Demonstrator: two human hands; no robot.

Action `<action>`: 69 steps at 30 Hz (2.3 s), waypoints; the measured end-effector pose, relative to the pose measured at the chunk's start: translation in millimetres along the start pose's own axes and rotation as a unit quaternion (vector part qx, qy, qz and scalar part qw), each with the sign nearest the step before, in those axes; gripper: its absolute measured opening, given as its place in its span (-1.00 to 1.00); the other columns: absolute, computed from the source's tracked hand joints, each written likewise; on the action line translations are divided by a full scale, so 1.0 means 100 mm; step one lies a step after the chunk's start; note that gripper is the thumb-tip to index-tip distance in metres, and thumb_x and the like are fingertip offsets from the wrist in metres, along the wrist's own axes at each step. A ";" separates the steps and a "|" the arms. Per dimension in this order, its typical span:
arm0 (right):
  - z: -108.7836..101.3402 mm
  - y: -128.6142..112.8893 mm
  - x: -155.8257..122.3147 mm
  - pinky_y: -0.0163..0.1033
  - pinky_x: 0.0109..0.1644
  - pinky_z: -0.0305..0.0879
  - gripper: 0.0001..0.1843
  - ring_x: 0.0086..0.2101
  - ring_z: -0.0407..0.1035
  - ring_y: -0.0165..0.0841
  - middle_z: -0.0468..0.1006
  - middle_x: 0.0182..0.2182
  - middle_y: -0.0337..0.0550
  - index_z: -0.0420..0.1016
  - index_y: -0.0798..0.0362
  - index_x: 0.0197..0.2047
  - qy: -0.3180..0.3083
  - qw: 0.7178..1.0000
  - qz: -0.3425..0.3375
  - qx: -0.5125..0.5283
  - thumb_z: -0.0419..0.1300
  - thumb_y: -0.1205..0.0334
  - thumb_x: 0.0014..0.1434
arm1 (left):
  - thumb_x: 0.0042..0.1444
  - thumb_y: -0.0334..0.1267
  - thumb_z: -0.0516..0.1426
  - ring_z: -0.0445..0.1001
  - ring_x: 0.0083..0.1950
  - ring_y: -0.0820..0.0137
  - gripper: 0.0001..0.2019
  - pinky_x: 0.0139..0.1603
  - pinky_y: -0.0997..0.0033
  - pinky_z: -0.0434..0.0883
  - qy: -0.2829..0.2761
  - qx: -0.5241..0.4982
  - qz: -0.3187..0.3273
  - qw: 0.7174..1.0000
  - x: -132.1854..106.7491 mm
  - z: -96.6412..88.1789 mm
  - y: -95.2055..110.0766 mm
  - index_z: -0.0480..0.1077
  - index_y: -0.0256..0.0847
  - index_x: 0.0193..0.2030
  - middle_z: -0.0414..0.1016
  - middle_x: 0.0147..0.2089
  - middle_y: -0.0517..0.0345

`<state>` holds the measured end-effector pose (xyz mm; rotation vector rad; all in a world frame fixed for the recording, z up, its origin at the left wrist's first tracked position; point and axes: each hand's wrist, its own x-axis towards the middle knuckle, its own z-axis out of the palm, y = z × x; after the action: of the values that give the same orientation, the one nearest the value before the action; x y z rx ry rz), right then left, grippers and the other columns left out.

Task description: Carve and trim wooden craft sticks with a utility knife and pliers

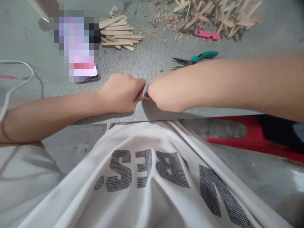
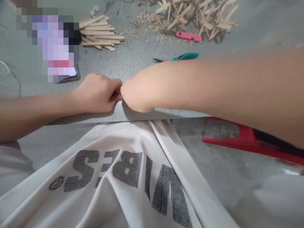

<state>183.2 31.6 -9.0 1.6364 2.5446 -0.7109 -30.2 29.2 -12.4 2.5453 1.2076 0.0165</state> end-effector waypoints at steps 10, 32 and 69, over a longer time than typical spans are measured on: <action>-0.29 -0.45 -0.20 -0.03 -0.04 0.49 -0.57 -0.13 0.78 -0.06 0.73 -0.35 -0.03 0.57 0.08 -0.46 -0.169 0.972 0.053 -0.155 0.61 0.18 0.36 | 0.36 -0.18 0.25 0.76 -0.16 0.04 -0.78 -0.14 0.16 0.46 -0.020 0.022 0.016 0.999 0.00 -0.06 -0.05 0.72 -0.13 -0.01 0.78 -0.24 0.00; -0.39 -0.05 -0.39 -0.14 -0.22 0.02 -0.53 -0.34 0.41 -0.20 0.75 -0.19 0.14 0.68 0.16 0.19 -0.103 0.990 -0.037 -0.093 0.03 0.03 0.74 | 0.46 -0.29 0.12 0.46 -0.45 0.43 -0.63 -0.20 0.36 0.39 0.020 -0.256 -0.044 0.965 -0.02 -0.18 -0.04 0.52 -0.15 -0.42 0.61 -0.50 0.21; -0.31 0.12 -0.45 -0.16 -0.18 0.02 -0.54 -0.42 0.31 -0.25 0.68 -0.30 -0.11 0.55 0.09 0.39 -0.056 0.992 -0.071 -0.092 0.12 -0.01 0.66 | 0.35 -0.11 0.18 0.70 -0.18 0.16 -0.73 -0.05 0.22 0.44 -0.040 -0.028 -0.042 0.998 -0.11 -0.17 0.05 0.74 -0.09 -0.15 0.73 -0.31 0.09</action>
<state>220.0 9.4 26.8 1.3333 2.5760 -0.5400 -36.5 22.5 6.7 2.4203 1.2640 -0.0697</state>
